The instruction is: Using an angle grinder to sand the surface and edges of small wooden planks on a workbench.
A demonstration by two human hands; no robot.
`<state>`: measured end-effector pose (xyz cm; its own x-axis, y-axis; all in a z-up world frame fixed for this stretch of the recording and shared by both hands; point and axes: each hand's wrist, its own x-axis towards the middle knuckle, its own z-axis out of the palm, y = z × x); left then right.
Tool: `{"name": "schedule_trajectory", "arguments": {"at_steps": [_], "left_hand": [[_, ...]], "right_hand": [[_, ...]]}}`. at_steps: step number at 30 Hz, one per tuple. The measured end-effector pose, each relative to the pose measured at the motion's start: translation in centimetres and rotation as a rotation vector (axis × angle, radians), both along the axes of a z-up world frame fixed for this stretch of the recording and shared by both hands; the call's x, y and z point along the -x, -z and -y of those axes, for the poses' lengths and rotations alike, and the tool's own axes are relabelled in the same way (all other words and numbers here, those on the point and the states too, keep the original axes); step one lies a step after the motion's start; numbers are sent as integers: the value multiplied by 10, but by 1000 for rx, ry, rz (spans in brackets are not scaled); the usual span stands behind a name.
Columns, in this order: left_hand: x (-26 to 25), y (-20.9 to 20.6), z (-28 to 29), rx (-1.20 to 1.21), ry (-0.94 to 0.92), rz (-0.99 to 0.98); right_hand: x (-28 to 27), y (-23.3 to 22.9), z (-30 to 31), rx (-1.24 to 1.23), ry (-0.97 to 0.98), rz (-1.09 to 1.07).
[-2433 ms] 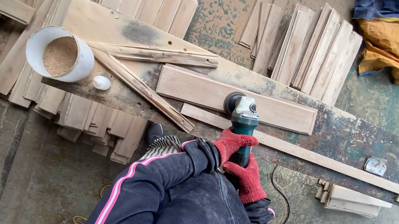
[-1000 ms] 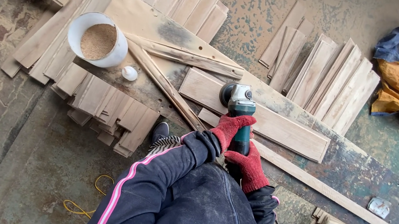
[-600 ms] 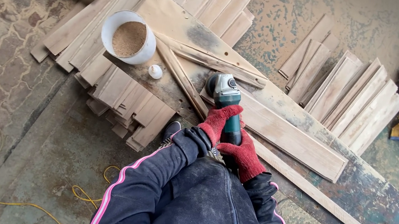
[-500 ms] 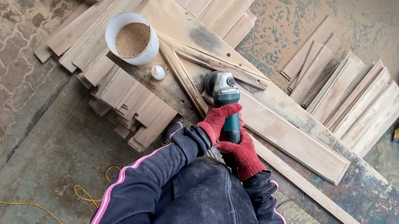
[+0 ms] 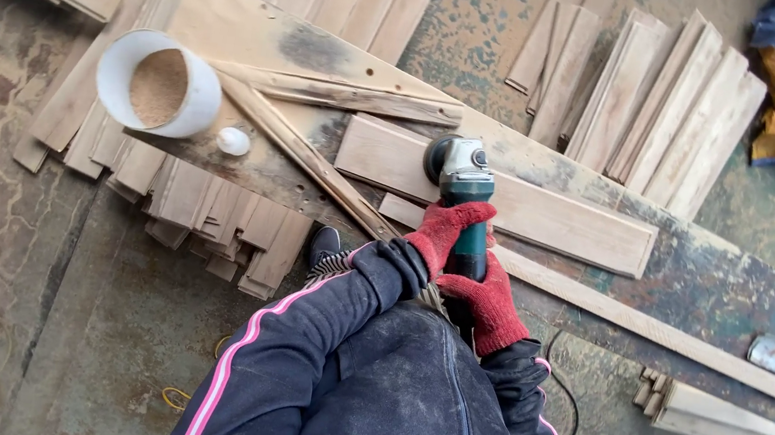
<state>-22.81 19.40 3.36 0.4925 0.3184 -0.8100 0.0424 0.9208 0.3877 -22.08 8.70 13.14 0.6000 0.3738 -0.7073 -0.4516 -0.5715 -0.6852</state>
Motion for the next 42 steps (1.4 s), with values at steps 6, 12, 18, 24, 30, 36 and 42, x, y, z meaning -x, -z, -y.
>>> {"name": "schedule_trajectory", "arguments": {"at_steps": [6,12,18,24,30,36,42], "left_hand": [[-28,-13,42,103,88,89],[-23,-25,40,64,126,96],[1,-51,20,-116,176,-28],[15,5,-1,-15,66,34],[31,-5,-25,-92,84,-36],[53,-30,-49,-101,7,-164],[83,-50,-63,-117,-44,-148]], "right_hand": [[-11,9,50,-20,209,10],[-10,11,55,-25,197,39],[-7,27,40,-15,79,43],[13,25,12,17,-34,64],[27,18,-19,43,-137,87],[35,23,-43,1,-210,18],[43,-2,-63,-45,-225,-64]]}}
